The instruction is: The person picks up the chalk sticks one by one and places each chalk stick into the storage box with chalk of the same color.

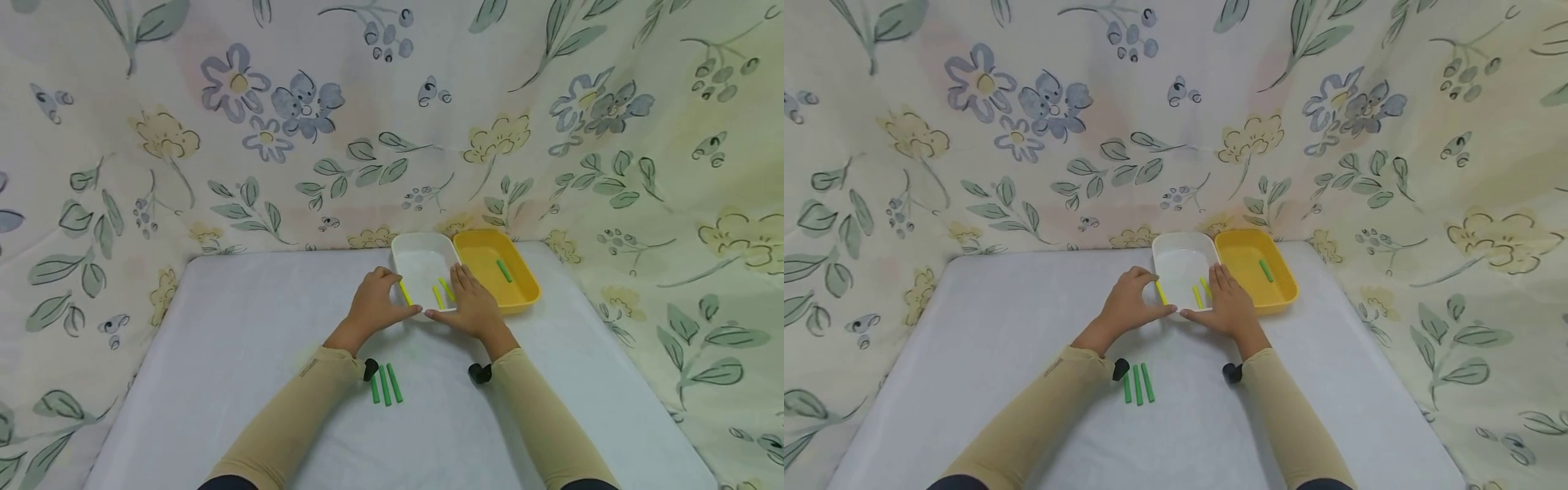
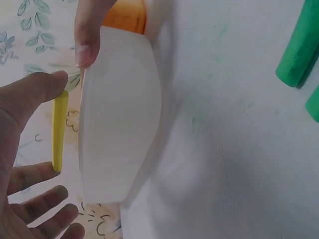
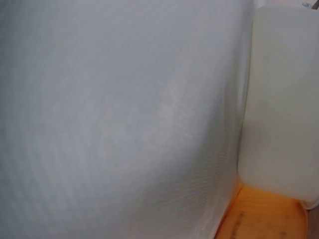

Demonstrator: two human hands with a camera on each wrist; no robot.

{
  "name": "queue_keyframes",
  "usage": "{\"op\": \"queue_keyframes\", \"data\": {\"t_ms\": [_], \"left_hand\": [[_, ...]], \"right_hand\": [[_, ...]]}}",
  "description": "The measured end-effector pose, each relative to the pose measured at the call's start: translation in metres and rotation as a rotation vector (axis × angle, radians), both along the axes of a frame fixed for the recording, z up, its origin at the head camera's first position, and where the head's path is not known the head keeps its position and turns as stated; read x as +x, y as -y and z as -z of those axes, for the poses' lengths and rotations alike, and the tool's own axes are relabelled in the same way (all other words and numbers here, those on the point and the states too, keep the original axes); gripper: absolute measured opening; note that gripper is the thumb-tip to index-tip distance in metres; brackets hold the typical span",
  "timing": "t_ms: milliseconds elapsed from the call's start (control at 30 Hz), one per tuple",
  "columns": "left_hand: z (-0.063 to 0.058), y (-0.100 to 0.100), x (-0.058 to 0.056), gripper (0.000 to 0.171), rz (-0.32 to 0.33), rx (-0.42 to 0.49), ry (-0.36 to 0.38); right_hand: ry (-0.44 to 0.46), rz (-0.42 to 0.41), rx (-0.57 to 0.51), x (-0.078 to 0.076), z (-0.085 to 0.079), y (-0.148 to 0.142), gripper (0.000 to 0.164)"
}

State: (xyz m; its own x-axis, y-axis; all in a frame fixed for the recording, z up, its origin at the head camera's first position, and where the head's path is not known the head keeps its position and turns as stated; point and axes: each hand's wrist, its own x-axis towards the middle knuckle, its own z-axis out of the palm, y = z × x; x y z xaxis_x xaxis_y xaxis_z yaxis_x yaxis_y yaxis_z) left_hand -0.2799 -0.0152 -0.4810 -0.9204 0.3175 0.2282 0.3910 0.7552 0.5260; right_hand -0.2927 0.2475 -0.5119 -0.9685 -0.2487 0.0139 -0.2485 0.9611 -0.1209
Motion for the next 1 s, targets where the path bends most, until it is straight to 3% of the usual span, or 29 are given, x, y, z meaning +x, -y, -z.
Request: {"op": "queue_keyframes", "data": {"t_ms": [433,800,1000], "left_hand": [[0.001,-0.008,-0.006,0.091,-0.011,-0.024,0.015],[-0.006,-0.001,0.006,0.083,-0.002,0.015,0.087],[0.001,0.009,0.015,0.075,0.014,0.015,0.116]], "right_hand": [[-0.012,-0.005,0.003,0.001,0.002,0.004,0.133],[-0.003,0.006,0.009,0.001,0.001,0.002,0.133],[-0.003,0.008,0.009,-0.002,0.003,0.000,0.134]]}}
